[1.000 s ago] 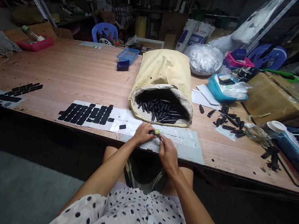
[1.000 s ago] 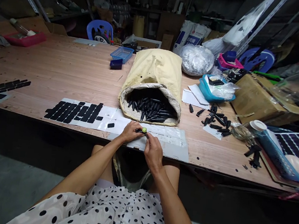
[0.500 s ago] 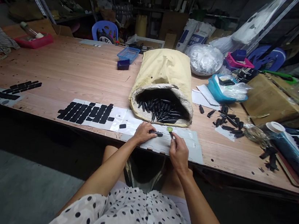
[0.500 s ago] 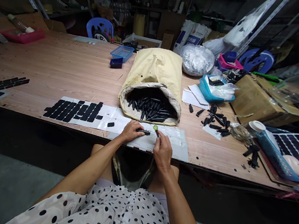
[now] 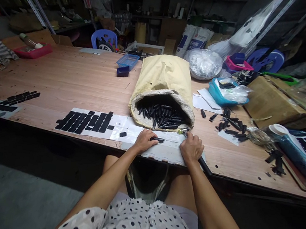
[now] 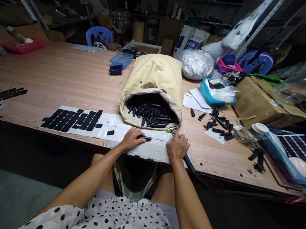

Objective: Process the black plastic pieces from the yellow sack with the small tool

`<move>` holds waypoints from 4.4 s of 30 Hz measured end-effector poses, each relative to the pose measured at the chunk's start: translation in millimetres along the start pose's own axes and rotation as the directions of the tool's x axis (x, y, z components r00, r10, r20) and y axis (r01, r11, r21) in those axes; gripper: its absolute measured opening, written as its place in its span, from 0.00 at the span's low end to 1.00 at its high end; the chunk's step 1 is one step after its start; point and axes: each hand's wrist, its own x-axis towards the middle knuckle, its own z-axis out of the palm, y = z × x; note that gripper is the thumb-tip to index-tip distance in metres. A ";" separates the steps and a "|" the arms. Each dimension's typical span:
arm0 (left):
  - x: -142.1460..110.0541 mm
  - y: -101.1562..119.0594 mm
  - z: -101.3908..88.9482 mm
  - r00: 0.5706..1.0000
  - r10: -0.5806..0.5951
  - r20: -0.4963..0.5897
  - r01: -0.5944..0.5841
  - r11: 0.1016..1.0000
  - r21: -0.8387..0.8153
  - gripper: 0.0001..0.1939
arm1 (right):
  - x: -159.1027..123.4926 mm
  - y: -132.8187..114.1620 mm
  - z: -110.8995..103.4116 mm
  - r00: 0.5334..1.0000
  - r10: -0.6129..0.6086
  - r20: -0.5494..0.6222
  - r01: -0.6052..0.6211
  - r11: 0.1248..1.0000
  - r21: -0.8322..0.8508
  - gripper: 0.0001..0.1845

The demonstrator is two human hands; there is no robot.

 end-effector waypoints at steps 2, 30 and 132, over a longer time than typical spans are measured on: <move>-3.6 2.2 -1.2 1.000 0.003 -0.021 -0.003 1.000 -0.001 0.08 | -0.5 -2.6 -0.8 1.000 -0.001 0.008 0.001 1.000 -0.018 0.19; -101.0 18.3 45.6 0.853 0.148 0.501 -0.009 0.963 -0.269 0.13 | -0.7 -1.3 9.2 0.999 -0.022 -0.037 0.020 0.998 -0.051 0.18; -69.7 9.2 23.2 0.933 0.361 -0.004 -0.359 0.927 -0.106 0.13 | -7.9 -11.8 -10.4 0.995 0.045 0.084 -0.041 0.998 -0.054 0.20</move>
